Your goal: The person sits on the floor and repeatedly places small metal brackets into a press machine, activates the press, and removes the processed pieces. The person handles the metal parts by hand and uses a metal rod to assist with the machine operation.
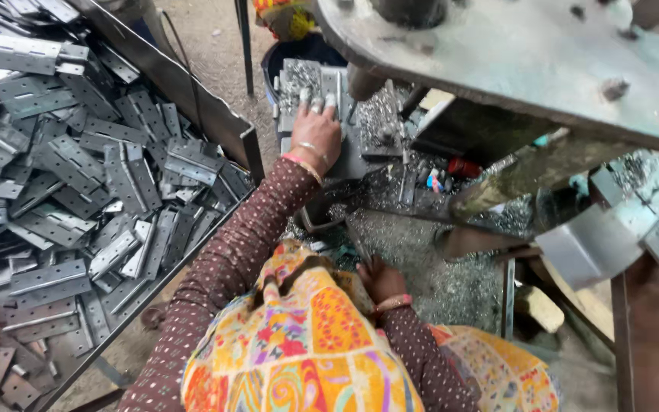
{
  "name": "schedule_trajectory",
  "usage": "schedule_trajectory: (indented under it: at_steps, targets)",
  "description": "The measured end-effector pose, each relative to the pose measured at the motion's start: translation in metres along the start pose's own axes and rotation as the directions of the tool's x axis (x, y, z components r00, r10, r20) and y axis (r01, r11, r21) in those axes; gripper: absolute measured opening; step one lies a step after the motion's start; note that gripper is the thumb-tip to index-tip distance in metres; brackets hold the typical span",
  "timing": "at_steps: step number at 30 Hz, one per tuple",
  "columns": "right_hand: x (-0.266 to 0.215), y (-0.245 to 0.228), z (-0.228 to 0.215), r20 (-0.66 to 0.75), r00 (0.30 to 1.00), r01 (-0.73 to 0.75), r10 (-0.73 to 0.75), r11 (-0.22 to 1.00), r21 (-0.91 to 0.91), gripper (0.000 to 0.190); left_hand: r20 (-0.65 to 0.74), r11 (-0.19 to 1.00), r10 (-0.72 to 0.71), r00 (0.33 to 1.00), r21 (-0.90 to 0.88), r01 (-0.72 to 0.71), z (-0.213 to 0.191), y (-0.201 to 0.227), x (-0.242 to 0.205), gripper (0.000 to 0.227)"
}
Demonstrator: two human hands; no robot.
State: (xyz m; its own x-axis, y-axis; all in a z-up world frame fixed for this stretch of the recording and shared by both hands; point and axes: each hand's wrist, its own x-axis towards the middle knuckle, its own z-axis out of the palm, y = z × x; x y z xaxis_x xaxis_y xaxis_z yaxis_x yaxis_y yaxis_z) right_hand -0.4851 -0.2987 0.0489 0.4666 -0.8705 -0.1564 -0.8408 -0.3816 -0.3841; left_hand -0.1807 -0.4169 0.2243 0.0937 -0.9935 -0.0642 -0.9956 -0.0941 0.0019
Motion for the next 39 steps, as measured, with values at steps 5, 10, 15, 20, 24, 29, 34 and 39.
schedule_trajectory:
  at_steps: [5, 10, 15, 20, 24, 29, 34, 39]
  targets:
    - [0.008, -0.019, -0.057, 0.101, 0.978, -0.182, 0.182, 0.983, -0.014, 0.042, -0.065, 0.998, 0.05, 0.997, 0.047, -0.047, -0.014, 0.001, -0.008, 0.025]
    - [-0.011, -0.071, -0.121, -0.113, 0.987, -0.129, 0.117, 0.986, -0.106, 0.039, -0.238, 0.992, 0.114, 0.965, 0.083, -0.097, -0.012, 0.035, -0.091, 0.029]
    - [-0.009, -0.089, -0.133, -0.182, 0.981, -0.083, 0.06, 0.989, -0.122, 0.039, -0.676, 0.98, 0.123, 0.727, -0.034, -0.197, -0.002, 0.045, -0.142, 0.025]
    - [-0.01, -0.083, -0.13, -0.181, 0.983, -0.054, 0.034, 0.993, -0.103, 0.044, -0.666, 0.844, 0.122, 0.736, -0.321, -0.43, -0.008, 0.029, -0.136, 0.011]
    - [-0.009, -0.084, -0.132, -0.092, 0.99, -0.119, 0.109, 0.987, -0.11, 0.043, -0.831, 0.973, 0.16, 0.533, 0.04, -0.229, -0.014, 0.019, -0.118, 0.012]
    - [-0.009, -0.088, -0.136, -0.094, 0.989, -0.125, 0.11, 0.979, -0.162, 0.043, -0.441, 0.99, 0.101, 0.892, 0.133, -0.046, 0.002, 0.008, -0.081, 0.039]
    - [-0.003, -0.083, -0.131, 0.095, 0.985, -0.113, 0.142, 0.959, -0.261, 0.046, -0.474, 0.991, -0.129, 0.871, -0.09, 0.098, 0.02, -0.006, -0.087, 0.062]
    - [0.02, -0.075, -0.127, 0.238, 0.96, -0.066, 0.147, 0.946, -0.316, 0.05, -0.341, 1.0, 0.027, 0.94, -0.002, -0.03, 0.015, 0.025, -0.097, 0.054]
